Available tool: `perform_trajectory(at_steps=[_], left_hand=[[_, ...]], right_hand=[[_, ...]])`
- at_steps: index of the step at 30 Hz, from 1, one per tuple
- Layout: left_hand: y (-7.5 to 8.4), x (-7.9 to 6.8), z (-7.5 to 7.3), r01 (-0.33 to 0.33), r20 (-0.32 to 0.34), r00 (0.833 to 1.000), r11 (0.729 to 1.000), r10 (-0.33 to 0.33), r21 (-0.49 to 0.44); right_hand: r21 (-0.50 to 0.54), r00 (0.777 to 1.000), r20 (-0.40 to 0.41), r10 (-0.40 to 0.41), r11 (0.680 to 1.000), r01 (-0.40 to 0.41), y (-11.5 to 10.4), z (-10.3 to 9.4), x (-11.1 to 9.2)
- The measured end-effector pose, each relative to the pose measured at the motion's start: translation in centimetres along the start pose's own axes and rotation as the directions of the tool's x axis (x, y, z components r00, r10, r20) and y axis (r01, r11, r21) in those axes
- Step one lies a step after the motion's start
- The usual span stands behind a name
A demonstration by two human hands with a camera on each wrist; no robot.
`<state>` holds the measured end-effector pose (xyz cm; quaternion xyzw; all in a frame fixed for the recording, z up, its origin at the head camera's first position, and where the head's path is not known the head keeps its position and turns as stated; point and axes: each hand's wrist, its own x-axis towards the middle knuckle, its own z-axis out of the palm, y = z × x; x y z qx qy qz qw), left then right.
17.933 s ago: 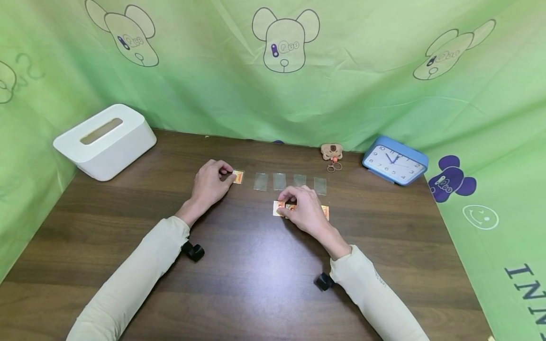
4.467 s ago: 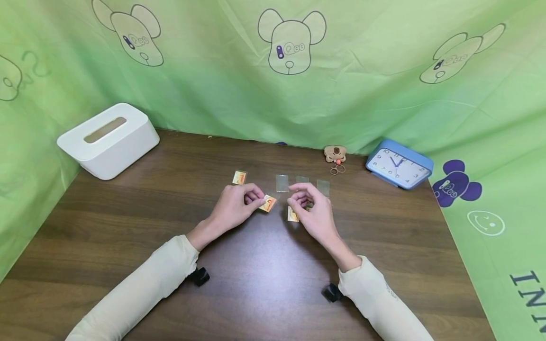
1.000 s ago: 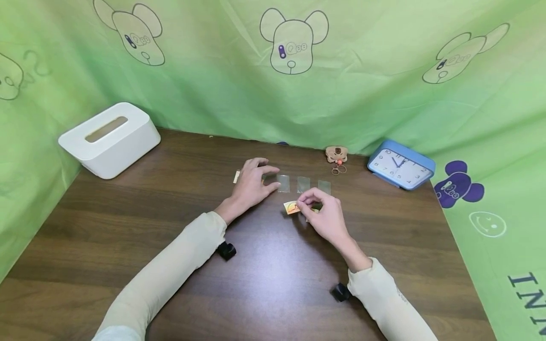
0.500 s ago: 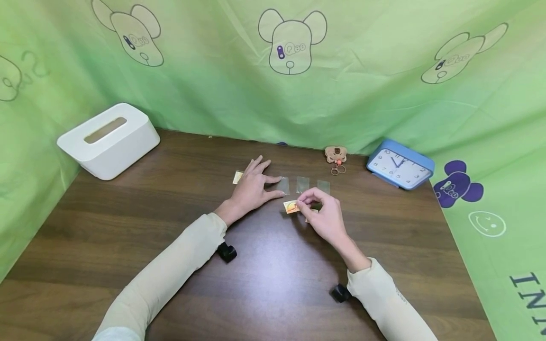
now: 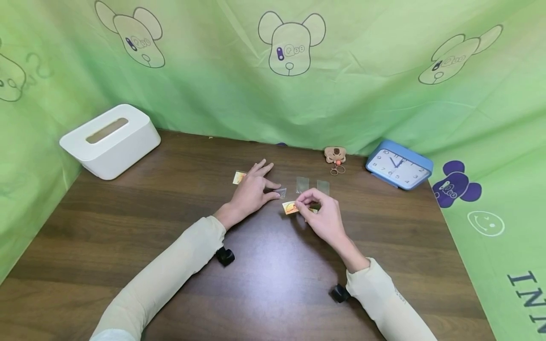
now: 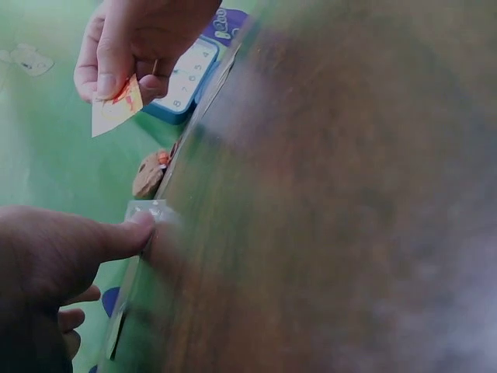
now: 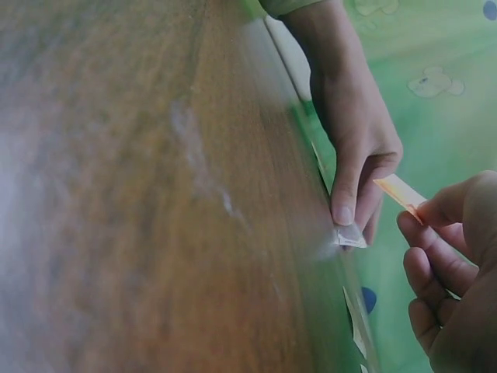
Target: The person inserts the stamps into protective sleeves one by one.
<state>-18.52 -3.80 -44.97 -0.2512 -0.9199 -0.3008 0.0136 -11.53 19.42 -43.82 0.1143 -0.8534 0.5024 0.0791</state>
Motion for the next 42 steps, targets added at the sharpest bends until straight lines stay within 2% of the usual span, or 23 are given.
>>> perform_trajectory(at_steps=[7, 13, 18, 24, 30, 36, 42], left_hand=[[0.3, -0.5, -0.2, -0.005, -0.049, 0.999, 0.997, 0.001, -0.079], [0.4, -1.3, -1.3, 0.027, -0.106, 0.993, 0.981, -0.048, -0.191], [0.3, -2.0, -2.2, 0.062, -0.087, 0.992, 0.95, -0.093, -0.306], [0.3, -2.9, -2.9, 0.108, -0.065, 0.988, 0.919, -0.143, -0.38], [0.4, -3.6, -2.9, 0.1, -0.065, 0.988, 0.907, -0.138, -0.41], [0.5, -4.1, -2.7, 0.113, -0.054, 0.988, 0.907, -0.147, -0.406], [0.7, -4.5, -2.2, 0.096, -0.035, 0.992, 0.902, -0.122, -0.422]], right_hand=[[0.008, 1.0, -0.007, -0.008, 1.0, 0.008, -0.1, -0.1, 0.0], [0.027, 1.0, 0.0, -0.003, 1.0, 0.003, 0.0, -0.1, 0.0], [0.04, 1.0, 0.003, 0.01, 0.999, -0.01, 0.0, -0.1, -0.1], [0.034, 1.0, 0.004, 0.015, 0.999, -0.015, 0.0, -0.2, 0.1], [0.029, 1.0, -0.001, 0.006, 1.0, -0.006, -0.2, -0.1, 0.1], [0.037, 1.0, -0.011, 0.001, 0.999, -0.001, -0.4, -0.2, 0.0], [0.059, 0.999, -0.043, 0.012, 0.998, -0.009, -0.7, 0.0, -0.2]])
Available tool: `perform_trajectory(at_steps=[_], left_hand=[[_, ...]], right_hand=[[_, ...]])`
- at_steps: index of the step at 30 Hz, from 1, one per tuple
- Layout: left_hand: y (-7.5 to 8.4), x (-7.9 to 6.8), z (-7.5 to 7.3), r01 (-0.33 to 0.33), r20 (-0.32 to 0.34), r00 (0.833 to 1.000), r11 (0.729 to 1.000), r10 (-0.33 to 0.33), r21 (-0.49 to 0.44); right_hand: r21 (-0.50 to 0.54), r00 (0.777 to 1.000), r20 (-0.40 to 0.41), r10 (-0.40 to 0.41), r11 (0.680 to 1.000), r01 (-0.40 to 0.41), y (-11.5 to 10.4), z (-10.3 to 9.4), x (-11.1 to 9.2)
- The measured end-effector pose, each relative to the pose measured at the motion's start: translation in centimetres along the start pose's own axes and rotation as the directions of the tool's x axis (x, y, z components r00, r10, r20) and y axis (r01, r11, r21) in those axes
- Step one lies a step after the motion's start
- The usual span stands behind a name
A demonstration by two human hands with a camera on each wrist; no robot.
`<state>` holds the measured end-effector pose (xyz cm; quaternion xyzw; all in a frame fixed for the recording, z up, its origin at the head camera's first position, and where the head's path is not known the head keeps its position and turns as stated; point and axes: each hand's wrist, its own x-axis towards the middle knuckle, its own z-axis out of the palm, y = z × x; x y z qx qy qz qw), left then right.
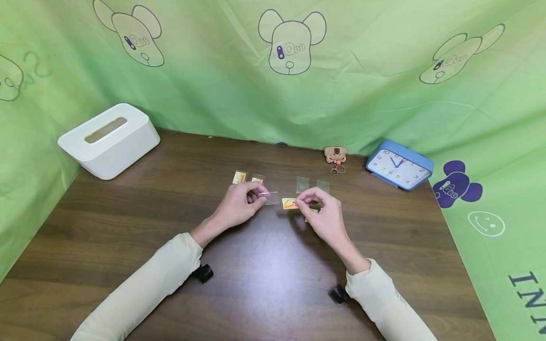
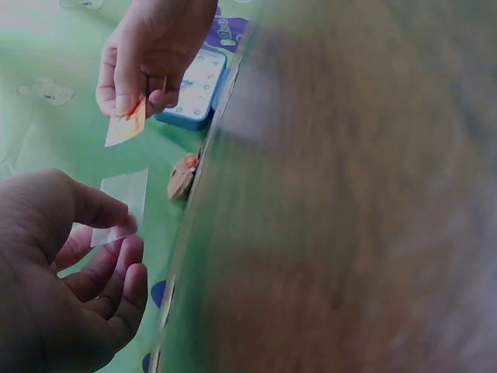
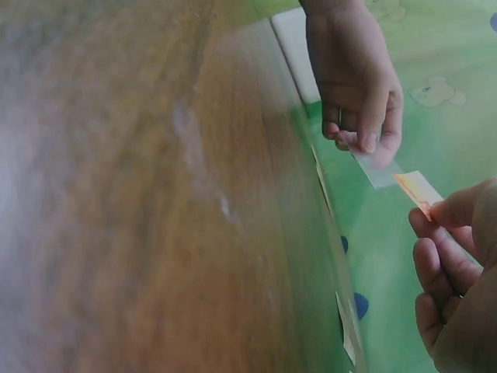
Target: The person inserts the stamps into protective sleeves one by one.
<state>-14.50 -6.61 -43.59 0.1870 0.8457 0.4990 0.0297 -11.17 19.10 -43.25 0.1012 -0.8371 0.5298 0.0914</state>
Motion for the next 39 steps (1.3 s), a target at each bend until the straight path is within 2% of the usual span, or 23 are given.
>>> perform_trajectory(at_steps=[5, 12, 21, 29, 39], left_hand=[[-0.01, -0.24, 0.31, 0.019, 0.02, 1.0, 0.999, -0.018, -0.044], [0.12, -0.28, 0.41, 0.062, 0.031, 0.998, 0.997, -0.06, -0.051], [0.11, -0.23, 0.45, 0.068, 0.035, 0.997, 0.997, -0.066, -0.042], [0.22, -0.26, 0.45, 0.077, 0.048, 0.996, 0.997, -0.076, -0.03], [0.18, -0.19, 0.69, 0.083, 0.052, 0.995, 0.996, -0.08, -0.045]], right_hand=[[0.03, 1.0, -0.025, 0.006, 1.0, -0.005, -0.21, 0.15, -0.09], [-0.009, 0.999, -0.042, -0.012, 1.0, 0.011, -0.36, 0.14, -0.01], [-0.008, 0.998, -0.065, 0.005, 1.0, -0.006, -0.28, 0.3, -0.12], [-0.022, 0.994, -0.104, -0.02, 1.0, 0.018, -0.25, 0.66, -0.14], [-0.036, 0.997, -0.08, -0.013, 0.999, 0.01, -0.14, 0.82, -0.22]])
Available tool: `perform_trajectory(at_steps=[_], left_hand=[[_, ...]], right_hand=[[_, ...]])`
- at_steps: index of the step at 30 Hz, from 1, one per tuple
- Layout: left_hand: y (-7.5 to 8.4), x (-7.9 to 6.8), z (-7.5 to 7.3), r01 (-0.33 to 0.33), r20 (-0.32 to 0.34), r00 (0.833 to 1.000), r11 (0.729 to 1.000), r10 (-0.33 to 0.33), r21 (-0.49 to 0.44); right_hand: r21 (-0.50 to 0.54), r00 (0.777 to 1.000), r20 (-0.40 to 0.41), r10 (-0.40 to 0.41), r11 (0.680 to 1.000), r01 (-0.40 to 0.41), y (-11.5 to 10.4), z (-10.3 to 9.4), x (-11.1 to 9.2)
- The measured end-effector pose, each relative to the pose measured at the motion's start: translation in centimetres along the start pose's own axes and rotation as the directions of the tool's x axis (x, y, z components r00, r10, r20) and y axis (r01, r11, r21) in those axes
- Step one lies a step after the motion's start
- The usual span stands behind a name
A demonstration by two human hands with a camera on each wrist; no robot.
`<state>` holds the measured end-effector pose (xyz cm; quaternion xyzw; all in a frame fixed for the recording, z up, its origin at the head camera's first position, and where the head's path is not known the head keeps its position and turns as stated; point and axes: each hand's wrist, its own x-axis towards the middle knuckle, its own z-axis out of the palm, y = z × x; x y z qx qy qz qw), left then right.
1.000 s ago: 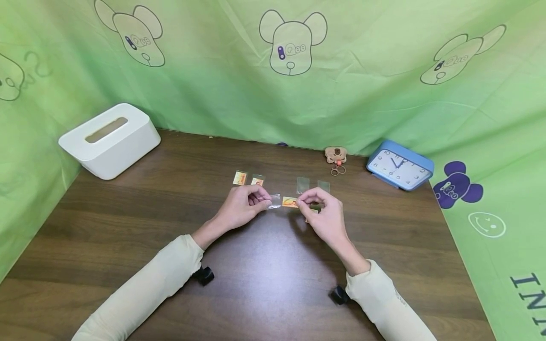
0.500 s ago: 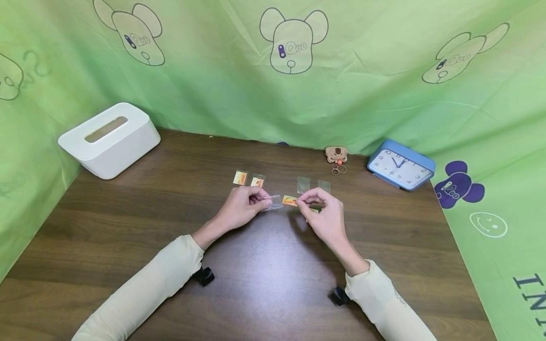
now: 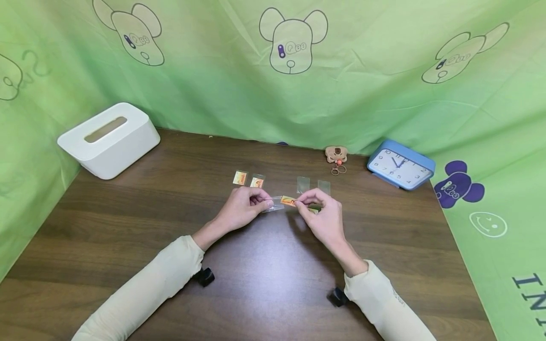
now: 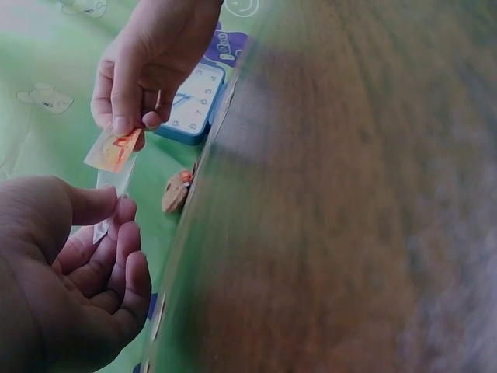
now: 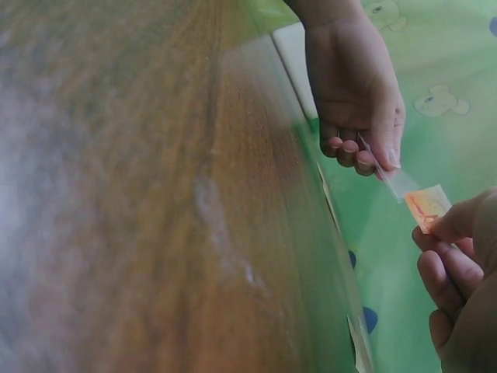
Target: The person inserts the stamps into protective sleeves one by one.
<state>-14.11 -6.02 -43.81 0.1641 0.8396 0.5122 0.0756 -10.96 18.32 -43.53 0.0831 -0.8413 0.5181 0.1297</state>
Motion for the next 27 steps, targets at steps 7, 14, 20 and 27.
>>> perform_trajectory(at_steps=[7, 14, 20, 27], left_hand=[[0.22, -0.08, 0.01, 0.002, -0.01, 1.0, 1.0, -0.002, -0.009], [0.28, -0.18, -0.04, -0.039, -0.012, 0.999, 0.999, 0.039, 0.03], [0.23, -0.15, 0.06, -0.066, 0.019, 0.998, 0.996, 0.065, 0.056], [0.17, -0.08, 0.19, -0.121, 0.037, 0.992, 0.99, 0.118, 0.07]], right_hand=[[-0.027, 0.997, 0.062, 0.045, 0.999, -0.043, 0.07, 0.02, -0.07], [-0.047, 0.988, 0.144, 0.056, 0.998, -0.05, -0.23, 0.12, -0.15], [-0.055, 0.986, 0.155, 0.067, 0.997, -0.059, -0.15, 0.22, -0.19], [-0.058, 0.984, 0.169, 0.058, 0.997, -0.049, -0.14, 0.29, -0.19]])
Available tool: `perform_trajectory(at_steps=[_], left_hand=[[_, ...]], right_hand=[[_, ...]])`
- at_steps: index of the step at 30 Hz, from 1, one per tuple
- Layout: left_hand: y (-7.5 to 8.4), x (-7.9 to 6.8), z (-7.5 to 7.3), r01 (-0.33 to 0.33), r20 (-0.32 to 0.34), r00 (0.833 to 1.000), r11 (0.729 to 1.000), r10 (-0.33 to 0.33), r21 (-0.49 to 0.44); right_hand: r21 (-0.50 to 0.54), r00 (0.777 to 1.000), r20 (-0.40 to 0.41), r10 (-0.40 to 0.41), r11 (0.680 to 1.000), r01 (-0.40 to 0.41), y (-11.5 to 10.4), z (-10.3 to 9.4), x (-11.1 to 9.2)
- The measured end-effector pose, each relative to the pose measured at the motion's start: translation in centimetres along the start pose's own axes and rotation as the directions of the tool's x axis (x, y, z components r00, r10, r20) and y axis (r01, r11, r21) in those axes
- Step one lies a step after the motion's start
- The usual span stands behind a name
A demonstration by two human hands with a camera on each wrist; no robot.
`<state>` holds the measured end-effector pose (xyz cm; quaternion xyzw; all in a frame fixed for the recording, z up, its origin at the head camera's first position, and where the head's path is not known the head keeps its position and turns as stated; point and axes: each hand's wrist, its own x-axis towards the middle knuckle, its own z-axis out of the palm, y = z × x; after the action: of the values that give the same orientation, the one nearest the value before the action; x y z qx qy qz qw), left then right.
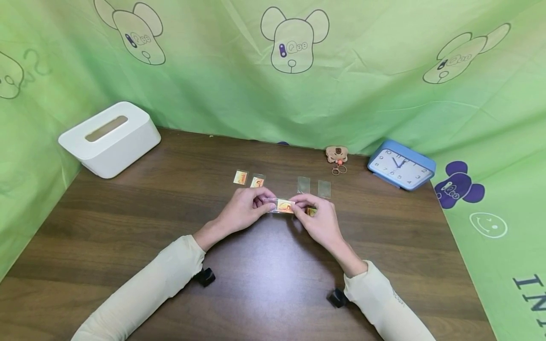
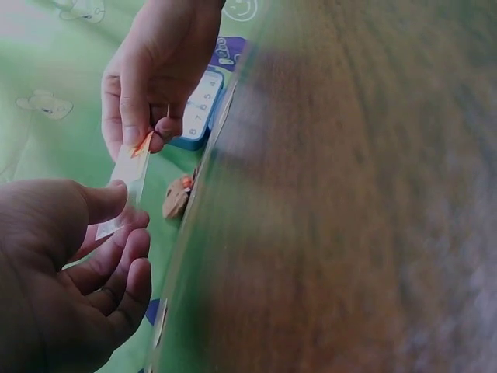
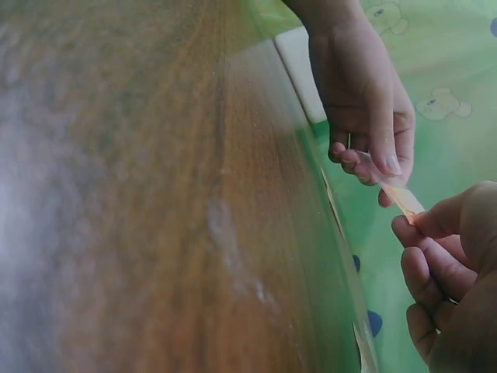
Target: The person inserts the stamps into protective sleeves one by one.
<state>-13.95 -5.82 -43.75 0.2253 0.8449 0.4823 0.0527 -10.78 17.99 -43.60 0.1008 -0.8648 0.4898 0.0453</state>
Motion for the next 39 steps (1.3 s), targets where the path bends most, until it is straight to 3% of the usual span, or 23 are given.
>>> perform_trajectory(at_steps=[7, 11, 14, 26, 33, 39], left_hand=[[0.4, -0.5, -0.2, -0.086, -0.061, 0.994, 0.988, 0.094, 0.131], [0.8, -1.0, -0.2, -0.153, -0.048, 0.984, 0.95, 0.172, 0.272], [1.1, -1.1, -0.2, -0.194, -0.032, 0.976, 0.925, 0.216, 0.327], [1.0, -1.2, 0.2, -0.219, -0.03, 0.968, 0.899, 0.249, 0.379], [0.8, -1.3, 0.0, -0.184, -0.073, 0.973, 0.923, 0.221, 0.339], [0.7, -1.5, -0.3, -0.161, -0.097, 0.975, 0.932, 0.202, 0.325]], right_hand=[[-0.032, 1.0, -0.013, -0.013, 0.999, 0.012, -0.1, -0.3, 0.1], [-0.06, 1.0, -0.022, -0.016, 0.998, 0.015, -0.1, -0.4, 0.2], [-0.063, 1.0, -0.013, -0.015, 0.998, 0.015, -0.2, -0.5, 0.2], [-0.024, 1.0, 0.012, -0.024, 0.999, 0.024, -0.4, -0.5, 0.1], [0.029, 0.998, -0.058, -0.034, 0.999, 0.036, 0.0, -1.0, -0.2], [0.002, 0.997, -0.064, -0.051, 0.999, 0.051, -0.1, -0.9, -0.6]])
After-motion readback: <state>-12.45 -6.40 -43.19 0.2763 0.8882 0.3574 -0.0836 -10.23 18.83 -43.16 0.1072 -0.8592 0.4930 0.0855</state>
